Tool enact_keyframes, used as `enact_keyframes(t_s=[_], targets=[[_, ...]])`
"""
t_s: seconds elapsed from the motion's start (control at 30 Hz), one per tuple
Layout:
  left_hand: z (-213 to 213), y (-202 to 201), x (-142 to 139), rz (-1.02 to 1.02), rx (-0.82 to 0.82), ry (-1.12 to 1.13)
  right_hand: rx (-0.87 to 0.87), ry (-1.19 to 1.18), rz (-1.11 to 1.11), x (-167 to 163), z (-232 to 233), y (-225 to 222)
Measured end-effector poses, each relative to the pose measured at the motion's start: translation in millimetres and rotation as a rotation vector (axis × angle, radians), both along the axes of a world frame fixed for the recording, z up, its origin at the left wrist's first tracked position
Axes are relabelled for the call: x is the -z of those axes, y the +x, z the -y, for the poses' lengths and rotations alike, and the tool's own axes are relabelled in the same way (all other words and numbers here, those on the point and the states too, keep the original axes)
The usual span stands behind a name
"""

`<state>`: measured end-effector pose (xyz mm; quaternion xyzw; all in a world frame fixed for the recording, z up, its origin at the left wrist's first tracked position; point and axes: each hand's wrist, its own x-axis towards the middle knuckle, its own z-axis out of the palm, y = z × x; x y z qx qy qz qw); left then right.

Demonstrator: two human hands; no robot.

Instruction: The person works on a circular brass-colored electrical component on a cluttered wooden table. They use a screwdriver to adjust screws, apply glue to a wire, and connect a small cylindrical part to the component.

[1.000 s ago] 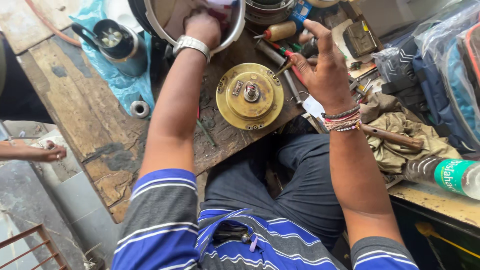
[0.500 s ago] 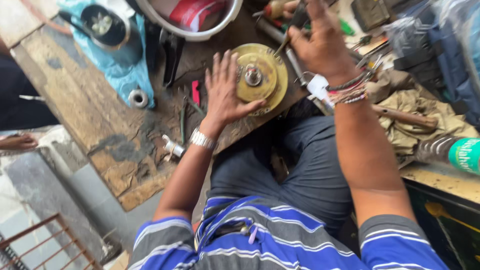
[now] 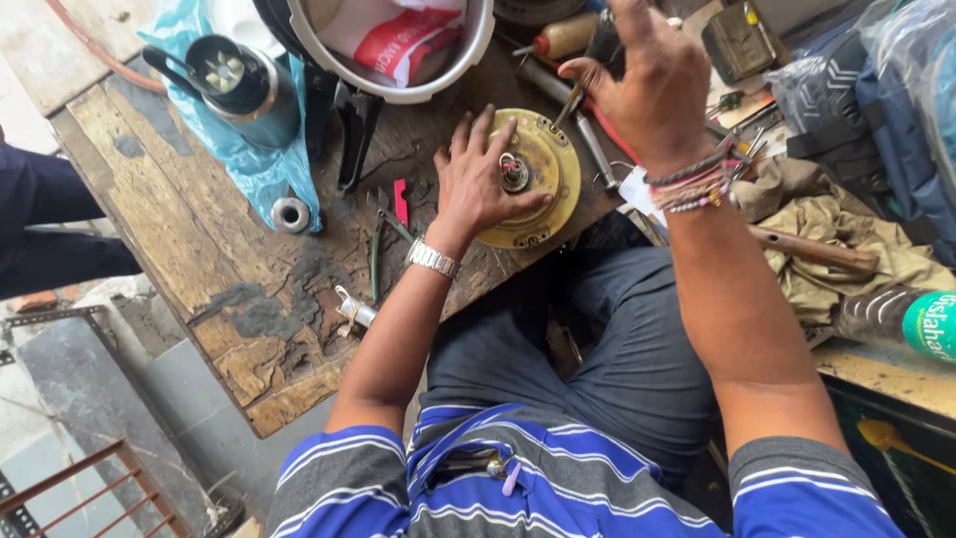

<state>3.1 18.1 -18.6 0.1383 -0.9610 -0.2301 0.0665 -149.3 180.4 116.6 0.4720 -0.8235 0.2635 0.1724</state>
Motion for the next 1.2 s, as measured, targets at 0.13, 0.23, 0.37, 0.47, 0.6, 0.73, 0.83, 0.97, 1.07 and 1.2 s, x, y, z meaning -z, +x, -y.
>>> enact_keyframes(t_s=[0.13, 0.23, 0.37, 0.47, 0.6, 0.73, 0.83, 0.97, 1.07, 1.2], targets=[[0, 0, -3, -0.007, 0.010, 0.002, -0.308, -0.188, 0.079, -1, -1, -1], [-1, 1, -2, 0.000, 0.012, -0.002, -0.365, -0.192, 0.363, -2, -1, -2], [-1, 1, 0, -0.018, 0.003, -0.004, -0.037, -0.073, 0.025, 1, 6, 6], [0, 0, -1, -0.012, -0.003, -0.002, -0.189, -0.095, 0.121, -3, 1, 3], [-1, 1, -2, -0.013, -0.002, 0.011, -0.591, -0.169, 0.432, -7, -15, -15], [-3, 2, -4, 0.016, -0.019, -0.001, -0.349, -0.197, 0.522, 8, -7, -12], [-4, 2, -7, -0.005, -0.044, -0.005, -0.139, -0.293, 0.375, 23, 11, 11], [-6, 3, -11, -0.016, -0.054, 0.005, -0.126, -0.269, 0.250, 14, 12, 22], [-2, 0, -13, 0.030, -0.057, 0.005, -0.343, -0.248, 0.146, -4, 5, 8], [-1, -12, -12, 0.027, -0.069, 0.013, -0.284, -0.149, 0.633, -10, 13, -19]])
